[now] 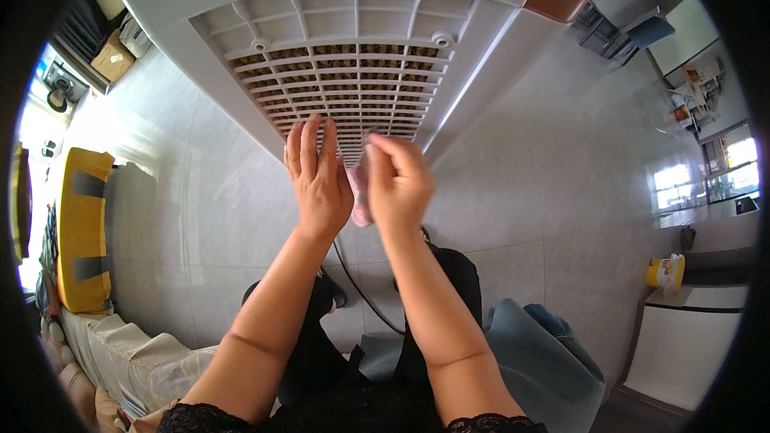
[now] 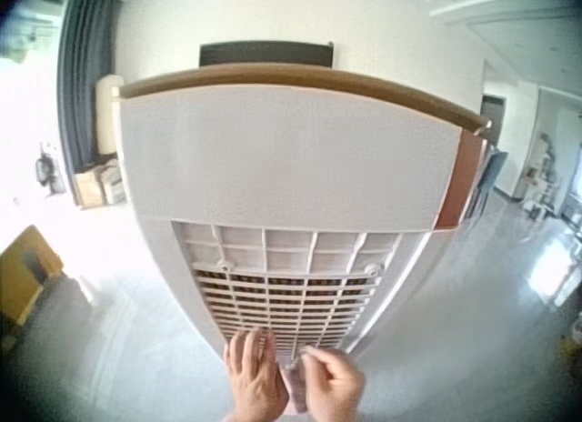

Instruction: The person wipes the front grille of a portable air cooler with a pink cloth. They hold the unit steady with one hand while scrubbing the grille with the other, moving across different sections of the front surface.

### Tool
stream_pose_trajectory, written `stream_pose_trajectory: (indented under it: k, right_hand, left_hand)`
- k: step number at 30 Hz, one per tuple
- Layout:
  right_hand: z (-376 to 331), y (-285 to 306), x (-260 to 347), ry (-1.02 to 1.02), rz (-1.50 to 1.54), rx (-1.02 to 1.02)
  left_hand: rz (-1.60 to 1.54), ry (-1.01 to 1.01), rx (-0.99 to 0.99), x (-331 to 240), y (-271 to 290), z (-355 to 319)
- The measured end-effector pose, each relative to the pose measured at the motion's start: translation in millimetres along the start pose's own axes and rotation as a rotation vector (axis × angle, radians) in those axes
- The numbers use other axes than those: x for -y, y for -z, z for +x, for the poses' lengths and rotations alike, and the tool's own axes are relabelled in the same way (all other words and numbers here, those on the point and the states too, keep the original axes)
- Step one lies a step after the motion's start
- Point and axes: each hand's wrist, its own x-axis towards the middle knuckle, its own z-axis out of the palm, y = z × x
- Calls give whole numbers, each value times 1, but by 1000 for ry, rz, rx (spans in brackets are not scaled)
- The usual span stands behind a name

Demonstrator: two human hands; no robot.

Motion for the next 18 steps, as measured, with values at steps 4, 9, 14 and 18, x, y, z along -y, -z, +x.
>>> stream_pose_trajectory:
  k: [4, 9, 14, 18]
  right_hand:
    - [14, 22, 3, -533, 663, 16]
    - [20, 29, -14, -634, 933, 172]
    - [26, 31, -19, -461, 803, 269]
    - [26, 29, -23, -163, 416, 190]
  left_hand:
    - [-347, -8, -184, -4, -7, -7]
    - [-731, 124, -4, -14, -11, -5]
    - [-1004, 476, 207, -9, -21, -16]
    - [-917, 479, 49, -19, -9, -8]
